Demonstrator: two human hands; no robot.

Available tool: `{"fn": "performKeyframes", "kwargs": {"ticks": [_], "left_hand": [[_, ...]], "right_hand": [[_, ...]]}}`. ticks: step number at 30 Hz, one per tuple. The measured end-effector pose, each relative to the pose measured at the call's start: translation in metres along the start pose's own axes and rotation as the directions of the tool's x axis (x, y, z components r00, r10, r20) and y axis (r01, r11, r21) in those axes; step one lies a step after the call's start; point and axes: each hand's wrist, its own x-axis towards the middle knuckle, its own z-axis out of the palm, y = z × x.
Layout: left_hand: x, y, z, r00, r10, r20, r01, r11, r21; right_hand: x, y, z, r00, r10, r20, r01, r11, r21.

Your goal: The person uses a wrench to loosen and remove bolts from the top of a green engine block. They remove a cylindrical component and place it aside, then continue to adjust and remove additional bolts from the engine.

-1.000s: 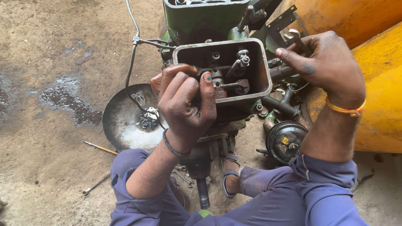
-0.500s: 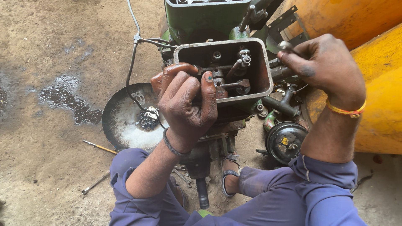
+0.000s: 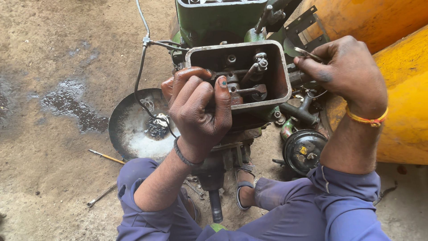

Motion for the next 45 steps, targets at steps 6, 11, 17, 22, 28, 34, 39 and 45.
{"fn": "performKeyframes", "kwargs": {"ticks": [6,11,17,22,28,34,39,45], "left_hand": [[-0.0003,-0.0002,0.0008,1.000,-0.002,-0.003,0.002,1.000,-0.009],[0.0004,0.0004,-0.0005,1.000,-0.003,0.000,0.003,1.000,-0.003],[0.0039,0.0034,-0.0015,1.000,0.002,-0.015,-0.002,1.000,-0.004],[0.0019,0.0021,-0.0015,1.000,-0.009,-0.010,0.009,1.000,-0.027],[0.0013,0.0004,0.0001,1.000,0.001,-0.017,-0.001,1.000,-0.023],[0.0020,0.0008,-0.0011,1.000,-0.005,-0.003,0.005,1.000,-0.022],[0.0030,0.0019,-0.0015,1.000,0.008,-0.019,-0.008,0.999,-0.031],[0.0026,0.0006,-0.0016,1.000,-0.007,-0.001,0.007,0.998,-0.061]], "right_hand": [[-0.0011,0.0015,-0.0006,0.996,-0.083,-0.006,0.083,0.996,0.013],[0.0000,-0.0016,0.0002,0.999,-0.017,-0.028,0.013,0.992,-0.123],[-0.0024,-0.0034,-0.0017,0.996,-0.091,0.007,0.091,0.996,-0.004],[-0.0039,-0.0026,-0.0016,0.999,-0.029,-0.041,0.026,0.997,-0.068],[-0.0026,-0.0027,-0.0026,0.997,-0.071,-0.013,0.071,0.997,-0.001],[-0.0030,0.0007,-0.0023,0.999,-0.031,-0.019,0.030,0.999,-0.034],[0.0000,0.0025,-0.0004,0.999,-0.037,-0.010,0.037,0.999,-0.002],[-0.0012,0.0003,-0.0038,0.989,-0.149,0.012,0.148,0.985,0.084]]}}
